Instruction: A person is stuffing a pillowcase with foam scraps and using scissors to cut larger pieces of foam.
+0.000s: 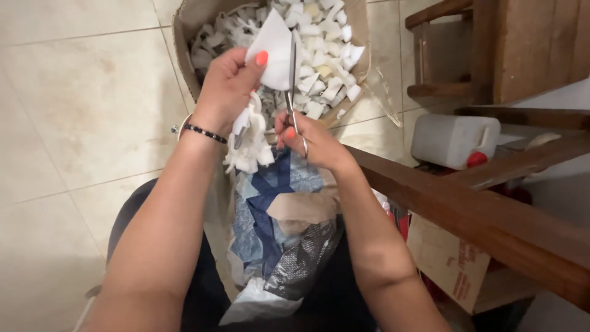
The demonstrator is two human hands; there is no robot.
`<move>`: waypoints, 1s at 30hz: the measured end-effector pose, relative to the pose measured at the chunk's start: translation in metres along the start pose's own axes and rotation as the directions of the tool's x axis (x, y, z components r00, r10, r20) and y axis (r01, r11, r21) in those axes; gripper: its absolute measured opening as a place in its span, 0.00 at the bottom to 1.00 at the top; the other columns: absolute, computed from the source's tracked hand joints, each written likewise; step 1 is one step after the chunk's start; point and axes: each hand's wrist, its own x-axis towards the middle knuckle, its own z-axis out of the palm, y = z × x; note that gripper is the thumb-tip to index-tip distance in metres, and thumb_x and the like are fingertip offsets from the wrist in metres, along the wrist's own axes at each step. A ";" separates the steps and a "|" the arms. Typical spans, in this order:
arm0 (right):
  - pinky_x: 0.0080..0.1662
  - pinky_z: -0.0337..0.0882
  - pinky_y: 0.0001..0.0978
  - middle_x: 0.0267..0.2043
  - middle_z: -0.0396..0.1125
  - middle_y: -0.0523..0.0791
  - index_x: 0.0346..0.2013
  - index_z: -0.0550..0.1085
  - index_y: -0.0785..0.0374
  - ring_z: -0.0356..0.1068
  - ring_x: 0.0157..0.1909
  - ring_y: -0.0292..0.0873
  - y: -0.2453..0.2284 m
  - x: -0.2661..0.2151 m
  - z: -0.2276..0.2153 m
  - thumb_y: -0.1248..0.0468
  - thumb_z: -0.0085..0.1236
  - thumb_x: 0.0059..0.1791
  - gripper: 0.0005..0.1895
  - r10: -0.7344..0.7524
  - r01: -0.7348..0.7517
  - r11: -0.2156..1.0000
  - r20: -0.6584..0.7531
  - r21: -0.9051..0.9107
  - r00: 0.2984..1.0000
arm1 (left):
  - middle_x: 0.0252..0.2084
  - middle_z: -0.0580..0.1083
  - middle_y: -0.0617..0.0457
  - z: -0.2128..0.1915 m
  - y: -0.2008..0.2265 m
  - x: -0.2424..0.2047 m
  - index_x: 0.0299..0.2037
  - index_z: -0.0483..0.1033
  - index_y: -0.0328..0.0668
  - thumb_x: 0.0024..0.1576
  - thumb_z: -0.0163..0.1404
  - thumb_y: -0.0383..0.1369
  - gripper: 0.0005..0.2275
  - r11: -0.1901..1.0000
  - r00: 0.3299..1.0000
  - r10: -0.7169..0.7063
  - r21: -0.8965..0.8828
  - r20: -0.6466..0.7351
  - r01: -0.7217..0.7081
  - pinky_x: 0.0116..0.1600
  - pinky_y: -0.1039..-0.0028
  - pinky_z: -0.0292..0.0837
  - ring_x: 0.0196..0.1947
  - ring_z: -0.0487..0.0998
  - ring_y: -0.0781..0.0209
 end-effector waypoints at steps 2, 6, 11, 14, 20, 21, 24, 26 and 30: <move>0.42 0.69 0.29 0.30 0.68 0.38 0.37 0.64 0.51 0.73 0.34 0.35 0.004 0.000 0.002 0.25 0.29 0.47 0.34 0.019 -0.014 0.998 -0.081 0.063 0.997 | 0.23 0.65 0.64 0.002 0.001 0.001 0.33 0.73 0.48 0.65 0.52 0.41 0.10 1.000 1.000 -0.012 0.002 -0.011 0.012 0.29 0.82 0.54 0.23 0.59 0.75; 0.34 0.67 0.23 0.19 0.63 0.36 0.30 0.67 0.54 0.69 0.22 0.31 0.002 0.001 0.008 0.43 0.52 0.52 0.19 0.201 -0.168 0.974 -0.242 0.152 0.949 | 0.24 0.64 0.65 -0.001 0.010 -0.003 0.31 0.72 0.49 0.65 0.51 0.41 0.11 0.999 0.998 0.000 0.045 -0.068 0.003 0.30 0.82 0.56 0.24 0.60 0.75; 0.30 0.67 0.24 0.21 0.63 0.37 0.31 0.68 0.54 0.67 0.21 0.31 0.011 -0.001 -0.001 0.43 0.50 0.52 0.19 0.199 -0.160 0.971 -0.224 0.180 0.954 | 0.24 0.65 0.65 -0.009 0.015 0.000 0.34 0.73 0.50 0.66 0.50 0.42 0.11 0.996 0.998 -0.047 0.068 -0.045 0.050 0.30 0.82 0.56 0.24 0.60 0.75; 0.36 0.67 0.26 0.26 0.60 0.37 0.33 0.63 0.53 0.66 0.29 0.33 0.015 -0.009 -0.016 0.30 0.37 0.47 0.30 0.125 -0.120 0.979 -0.017 0.167 0.992 | 0.23 0.63 0.66 -0.018 0.021 -0.002 0.32 0.70 0.53 0.67 0.47 0.44 0.12 0.987 0.996 -0.080 0.145 0.046 0.073 0.30 0.82 0.54 0.24 0.59 0.75; 0.38 0.60 0.27 0.33 0.58 0.37 0.40 0.64 0.54 0.56 0.34 0.34 0.016 -0.018 -0.023 0.25 0.34 0.47 0.36 0.019 -0.026 0.999 0.200 0.030 0.980 | 0.30 0.69 0.64 -0.021 0.044 -0.009 0.38 0.72 0.50 0.70 0.44 0.44 0.12 0.901 0.953 -0.219 0.418 0.208 0.116 0.29 0.81 0.61 0.25 0.65 0.75; 0.38 0.61 0.27 0.32 0.59 0.37 0.38 0.65 0.54 0.57 0.34 0.34 0.015 -0.017 -0.022 0.26 0.37 0.46 0.35 0.014 -0.017 1.000 0.180 0.016 0.984 | 0.29 0.69 0.63 -0.018 0.058 -0.014 0.36 0.73 0.49 0.71 0.42 0.43 0.14 0.808 0.920 -0.301 0.579 0.253 0.105 0.29 0.79 0.63 0.23 0.63 0.72; 0.36 0.54 0.29 0.27 0.53 0.34 0.32 0.61 0.52 0.50 0.30 0.33 0.015 -0.015 -0.019 0.26 0.39 0.46 0.32 0.028 -0.023 0.999 0.096 -0.048 0.995 | 0.24 0.64 0.66 -0.019 0.038 -0.010 0.31 0.69 0.51 0.69 0.47 0.42 0.14 0.862 0.920 -0.272 0.497 0.281 0.103 0.31 0.79 0.63 0.24 0.63 0.74; 0.34 0.60 0.26 0.24 0.56 0.35 0.28 0.61 0.53 0.56 0.27 0.31 0.008 -0.016 -0.015 0.41 0.49 0.50 0.21 0.108 -0.108 0.994 0.029 0.002 0.994 | 0.24 0.61 0.66 -0.022 0.037 -0.010 0.29 0.67 0.51 0.70 0.46 0.42 0.15 0.860 0.934 -0.238 0.505 0.267 0.074 0.31 0.78 0.64 0.24 0.61 0.74; 0.27 0.67 0.20 0.20 0.64 0.37 0.26 0.68 0.56 0.67 0.20 0.29 0.009 -0.014 -0.013 0.60 0.58 0.52 0.12 0.246 -0.235 0.967 -0.141 0.095 0.959 | 0.19 0.55 0.66 -0.023 0.031 -0.009 0.22 0.59 0.51 0.69 0.53 0.40 0.22 0.879 0.978 -0.136 0.475 0.156 0.047 0.25 0.78 0.51 0.19 0.53 0.74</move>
